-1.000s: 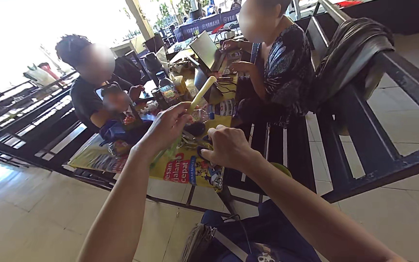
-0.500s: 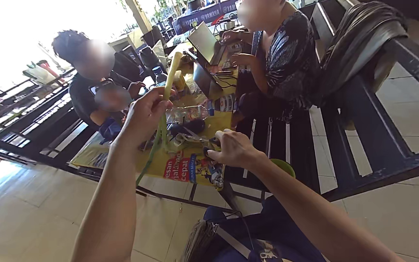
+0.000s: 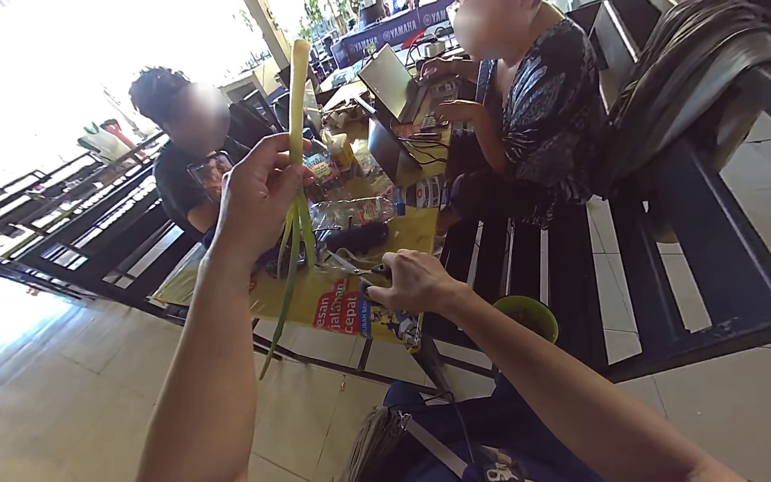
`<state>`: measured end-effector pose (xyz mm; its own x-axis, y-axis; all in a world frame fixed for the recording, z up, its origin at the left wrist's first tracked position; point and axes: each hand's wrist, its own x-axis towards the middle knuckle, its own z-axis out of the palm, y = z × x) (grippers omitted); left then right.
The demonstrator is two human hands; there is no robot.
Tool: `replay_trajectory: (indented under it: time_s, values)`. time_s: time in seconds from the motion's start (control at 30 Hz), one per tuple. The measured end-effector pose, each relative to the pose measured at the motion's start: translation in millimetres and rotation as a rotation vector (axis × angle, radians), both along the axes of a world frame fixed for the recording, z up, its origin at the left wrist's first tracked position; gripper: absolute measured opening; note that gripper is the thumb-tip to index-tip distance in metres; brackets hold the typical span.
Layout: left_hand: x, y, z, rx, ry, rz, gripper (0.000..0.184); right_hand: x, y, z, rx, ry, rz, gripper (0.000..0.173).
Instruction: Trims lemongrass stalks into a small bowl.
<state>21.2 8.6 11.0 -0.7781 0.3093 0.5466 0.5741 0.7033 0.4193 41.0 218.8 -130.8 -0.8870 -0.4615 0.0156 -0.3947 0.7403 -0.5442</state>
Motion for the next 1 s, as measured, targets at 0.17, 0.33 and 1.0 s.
replay_trajectory:
  time_s: [0.17,0.33,1.0]
  values:
    - [-1,8,-2,0.020,-0.010,-0.046,0.032,-3,-11,8,0.010,-0.003,0.006,0.049]
    - [-1,17,-5,0.042,-0.007,-0.079,0.033,-1,-15,11,0.044,-0.029,-0.009,0.041]
    - [-5,0,18,0.050,0.071,-0.074,0.034,5,41,-52,-0.143,0.029,-0.177,0.037]
